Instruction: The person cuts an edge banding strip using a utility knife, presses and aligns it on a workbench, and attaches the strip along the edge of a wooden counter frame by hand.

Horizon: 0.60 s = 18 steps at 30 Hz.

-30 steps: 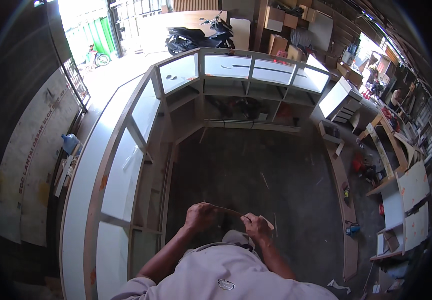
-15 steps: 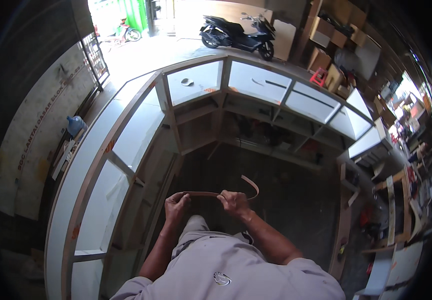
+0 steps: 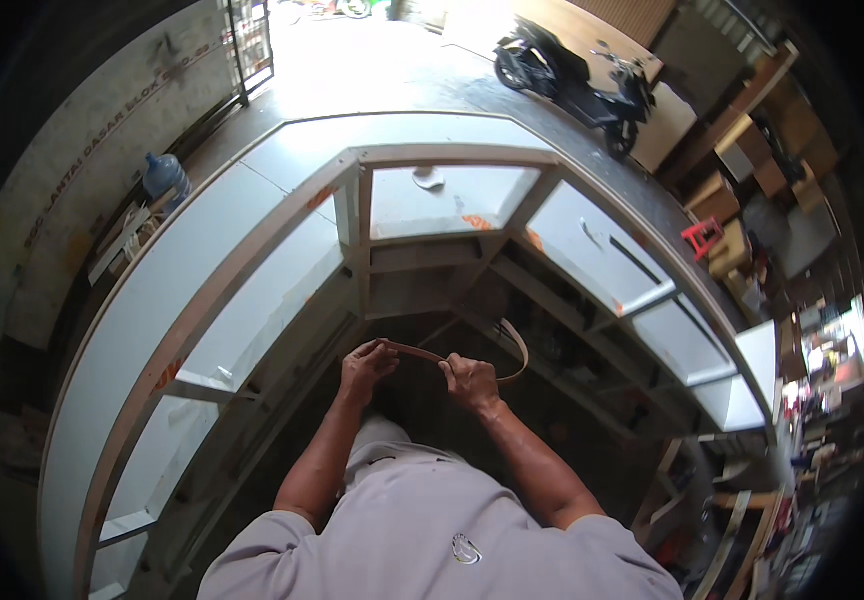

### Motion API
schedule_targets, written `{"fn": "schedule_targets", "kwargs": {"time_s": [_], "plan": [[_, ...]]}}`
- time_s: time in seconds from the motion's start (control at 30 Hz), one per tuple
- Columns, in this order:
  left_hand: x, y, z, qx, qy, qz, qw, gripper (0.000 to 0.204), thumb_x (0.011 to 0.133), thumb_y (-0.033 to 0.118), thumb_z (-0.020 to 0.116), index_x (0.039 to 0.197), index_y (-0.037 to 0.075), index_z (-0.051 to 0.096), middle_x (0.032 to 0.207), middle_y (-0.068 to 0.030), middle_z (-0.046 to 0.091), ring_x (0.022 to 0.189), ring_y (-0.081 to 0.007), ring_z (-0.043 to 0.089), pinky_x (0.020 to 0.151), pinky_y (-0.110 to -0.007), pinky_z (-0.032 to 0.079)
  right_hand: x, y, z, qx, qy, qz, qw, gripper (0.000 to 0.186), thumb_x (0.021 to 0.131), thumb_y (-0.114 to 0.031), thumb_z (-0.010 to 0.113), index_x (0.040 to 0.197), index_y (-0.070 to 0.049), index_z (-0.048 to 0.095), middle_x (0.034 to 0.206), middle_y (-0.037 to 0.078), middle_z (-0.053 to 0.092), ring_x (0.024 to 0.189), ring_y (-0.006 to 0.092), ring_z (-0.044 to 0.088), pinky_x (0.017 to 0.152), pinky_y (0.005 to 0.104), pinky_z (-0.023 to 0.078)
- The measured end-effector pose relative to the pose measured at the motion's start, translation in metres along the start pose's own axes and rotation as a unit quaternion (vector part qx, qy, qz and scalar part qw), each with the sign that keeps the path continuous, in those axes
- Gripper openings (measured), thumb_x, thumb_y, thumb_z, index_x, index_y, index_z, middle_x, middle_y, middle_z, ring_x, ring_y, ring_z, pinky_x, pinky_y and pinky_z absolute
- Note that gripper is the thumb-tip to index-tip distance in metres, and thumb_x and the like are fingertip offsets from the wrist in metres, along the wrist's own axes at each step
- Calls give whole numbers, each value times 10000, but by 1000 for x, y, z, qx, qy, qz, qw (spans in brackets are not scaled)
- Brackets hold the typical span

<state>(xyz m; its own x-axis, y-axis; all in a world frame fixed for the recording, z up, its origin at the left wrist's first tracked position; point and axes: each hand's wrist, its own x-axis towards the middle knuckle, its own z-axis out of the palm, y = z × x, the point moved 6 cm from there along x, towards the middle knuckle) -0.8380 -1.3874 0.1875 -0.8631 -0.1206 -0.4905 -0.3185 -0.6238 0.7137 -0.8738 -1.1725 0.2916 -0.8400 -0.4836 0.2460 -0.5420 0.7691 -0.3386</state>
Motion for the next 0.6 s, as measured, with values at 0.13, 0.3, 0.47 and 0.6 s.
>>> {"fn": "schedule_targets", "kwargs": {"time_s": [0.13, 0.3, 0.47, 0.6], "plan": [[83, 17, 17, -67, 36, -17, 997, 291, 1002, 184, 650, 1245, 24, 659, 1101, -108, 718, 996, -237, 713, 884, -371, 586, 72, 39, 15, -1, -15, -19, 1000, 253, 977, -229, 648, 785, -94, 554, 634, 133, 628, 600, 330, 674, 515, 452, 506], [165, 34, 18, -145, 79, 10, 986, 251, 1001, 127, 633, 1241, 60, 665, 1118, -98, 714, 985, -243, 714, 866, -366, 589, 157, 73, 49, 14, -29, -52, 998, 247, 988, -234, 637, 803, -93, 553, 636, 135, 621, 599, 339, 668, 515, 458, 504], [228, 21, 0, -176, 141, 62, 972, 224, 987, 125, 641, 1204, 77, 668, 1089, -85, 718, 997, -255, 717, 859, -368, 592, 217, 105, 95, 37, -52, -110, 992, 239, 981, -233, 639, 806, -97, 549, 658, 131, 635, 586, 345, 667, 511, 455, 517], [270, 12, -6, -194, 170, 98, 961, 249, 975, 164, 669, 1201, 59, 664, 1085, -97, 725, 987, -251, 720, 846, -362, 595, 246, 130, 126, 75, -45, -130, 988, 232, 989, -206, 636, 807, -94, 547, 659, 131, 612, 587, 355, 645, 506, 458, 489]]}}
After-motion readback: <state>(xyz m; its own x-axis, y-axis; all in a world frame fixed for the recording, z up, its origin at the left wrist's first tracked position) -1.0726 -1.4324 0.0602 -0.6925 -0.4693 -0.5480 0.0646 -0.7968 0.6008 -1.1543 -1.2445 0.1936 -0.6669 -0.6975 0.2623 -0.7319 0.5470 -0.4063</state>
